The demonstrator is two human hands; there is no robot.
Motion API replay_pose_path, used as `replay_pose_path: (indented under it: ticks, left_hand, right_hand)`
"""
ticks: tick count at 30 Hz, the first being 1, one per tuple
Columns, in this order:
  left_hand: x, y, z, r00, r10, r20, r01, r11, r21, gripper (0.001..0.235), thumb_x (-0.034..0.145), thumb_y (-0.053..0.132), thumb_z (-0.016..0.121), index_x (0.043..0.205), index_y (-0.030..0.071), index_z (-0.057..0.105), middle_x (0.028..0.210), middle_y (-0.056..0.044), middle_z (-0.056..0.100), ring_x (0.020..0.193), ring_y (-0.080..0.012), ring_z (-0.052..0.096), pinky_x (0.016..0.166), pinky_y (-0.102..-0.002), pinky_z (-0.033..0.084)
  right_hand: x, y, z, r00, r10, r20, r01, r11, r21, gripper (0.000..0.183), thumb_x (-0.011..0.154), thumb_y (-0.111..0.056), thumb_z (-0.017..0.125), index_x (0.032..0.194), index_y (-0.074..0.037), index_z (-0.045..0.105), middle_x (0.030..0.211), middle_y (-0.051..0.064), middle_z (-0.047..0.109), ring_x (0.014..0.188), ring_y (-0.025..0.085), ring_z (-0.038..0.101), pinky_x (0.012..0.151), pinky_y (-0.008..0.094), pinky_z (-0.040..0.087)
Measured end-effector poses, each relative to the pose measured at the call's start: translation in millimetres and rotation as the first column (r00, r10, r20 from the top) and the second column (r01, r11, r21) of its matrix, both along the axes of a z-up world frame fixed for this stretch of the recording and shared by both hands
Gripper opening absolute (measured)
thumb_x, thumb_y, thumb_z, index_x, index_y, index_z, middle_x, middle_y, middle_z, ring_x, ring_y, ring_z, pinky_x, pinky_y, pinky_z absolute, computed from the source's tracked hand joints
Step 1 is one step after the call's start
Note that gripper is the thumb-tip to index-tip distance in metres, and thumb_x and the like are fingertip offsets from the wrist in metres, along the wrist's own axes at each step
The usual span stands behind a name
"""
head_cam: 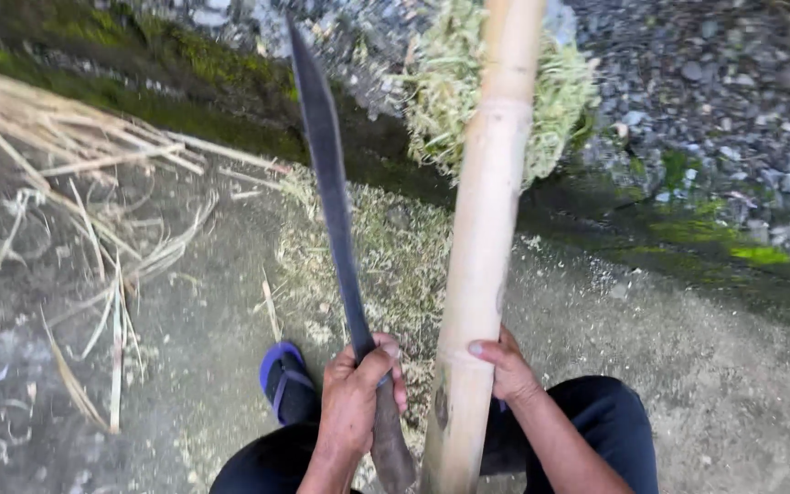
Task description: Shaving the outer layer of a bamboo pole with a machete to smooth it.
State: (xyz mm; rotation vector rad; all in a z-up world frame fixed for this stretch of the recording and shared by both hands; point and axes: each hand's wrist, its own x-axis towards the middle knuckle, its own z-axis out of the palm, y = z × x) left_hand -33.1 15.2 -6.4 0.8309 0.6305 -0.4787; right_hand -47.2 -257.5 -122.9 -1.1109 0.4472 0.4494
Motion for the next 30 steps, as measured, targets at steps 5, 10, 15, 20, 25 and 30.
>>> replay_pose_path:
  ticks: [5, 10, 15, 20, 25, 30]
  left_hand:
    - [-11.7, -8.3, 9.6, 0.999, -0.022, -0.033, 0.023, 0.999, 0.042, 0.014, 0.089, 0.009, 0.064, 0.097, -0.003, 0.064, 0.066, -0.009, 0.061, 0.042, -0.0170, 0.059, 0.036, -0.035, 0.052]
    - [-29.9, -11.3, 6.2, 0.999, -0.011, -0.040, 0.013, 0.999, 0.040, 0.013, 0.091, 0.011, 0.063, 0.100, 0.002, 0.060, 0.068, -0.008, 0.060, 0.044, -0.0168, 0.060, 0.038, -0.035, 0.053]
    - [-46.4, -2.8, 13.0, 1.000, -0.024, -0.019, 0.025, 0.997, 0.074, 0.010, 0.091, 0.011, 0.064, 0.098, 0.005, 0.060, 0.068, -0.006, 0.060, 0.044, -0.0152, 0.059, 0.037, -0.033, 0.051]
    - [-54.3, -1.3, 19.1, 0.999, 0.004, -0.037, -0.002, 0.999, 0.049, 0.010, 0.089, 0.010, 0.065, 0.097, 0.004, 0.062, 0.067, -0.008, 0.059, 0.042, -0.0162, 0.059, 0.035, -0.033, 0.050]
    - [-37.1, -19.3, 25.8, 0.989, 0.057, -0.138, -0.061, 0.998, -0.030, 0.012, 0.089, 0.013, 0.064, 0.097, 0.004, 0.060, 0.066, -0.009, 0.060, 0.041, -0.0173, 0.058, 0.035, -0.034, 0.050]
    - [-7.5, -42.6, -10.8, 0.992, 0.075, -0.098, -0.073, 0.997, 0.019, 0.015, 0.087, 0.009, 0.065, 0.095, -0.003, 0.063, 0.065, -0.011, 0.060, 0.040, -0.0195, 0.059, 0.035, -0.036, 0.049]
  right_hand:
    - [19.1, 29.4, 40.7, 0.998, -0.009, -0.055, 0.001, 0.989, -0.147, 0.105, 0.060, -0.031, 0.080, 0.150, -0.005, 0.032, 0.129, 0.025, 0.061, 0.119, 0.032, 0.065, 0.098, 0.049, 0.055]
    - [20.3, 28.6, 33.7, 0.999, -0.027, 0.032, 0.031, 0.990, -0.134, 0.097, 0.066, -0.025, 0.079, 0.149, -0.004, 0.034, 0.129, 0.024, 0.060, 0.118, 0.031, 0.063, 0.101, 0.049, 0.056]
    - [17.1, 16.8, 16.7, 0.999, 0.049, 0.023, -0.048, 0.998, -0.047, 0.085, 0.070, -0.027, 0.080, 0.142, 0.001, 0.045, 0.118, 0.022, 0.065, 0.111, 0.034, 0.064, 0.097, 0.054, 0.055]
    - [27.1, 11.5, 25.5, 0.997, 0.076, 0.001, -0.076, 0.997, -0.006, 0.090, 0.068, -0.029, 0.082, 0.145, -0.002, 0.044, 0.126, 0.019, 0.064, 0.116, 0.031, 0.063, 0.103, 0.050, 0.052]
    - [62.4, -6.3, 30.8, 0.983, 0.140, -0.119, -0.136, 0.990, 0.043, 0.096, 0.061, -0.027, 0.086, 0.145, -0.017, 0.040, 0.134, 0.011, 0.065, 0.123, 0.024, 0.063, 0.104, 0.048, 0.053]
    - [83.5, 5.8, 42.8, 0.975, 0.222, 0.020, -0.218, 0.933, 0.288, 0.101, 0.055, -0.033, 0.088, 0.141, -0.001, 0.047, 0.122, 0.017, 0.069, 0.111, 0.030, 0.070, 0.097, 0.051, 0.059]
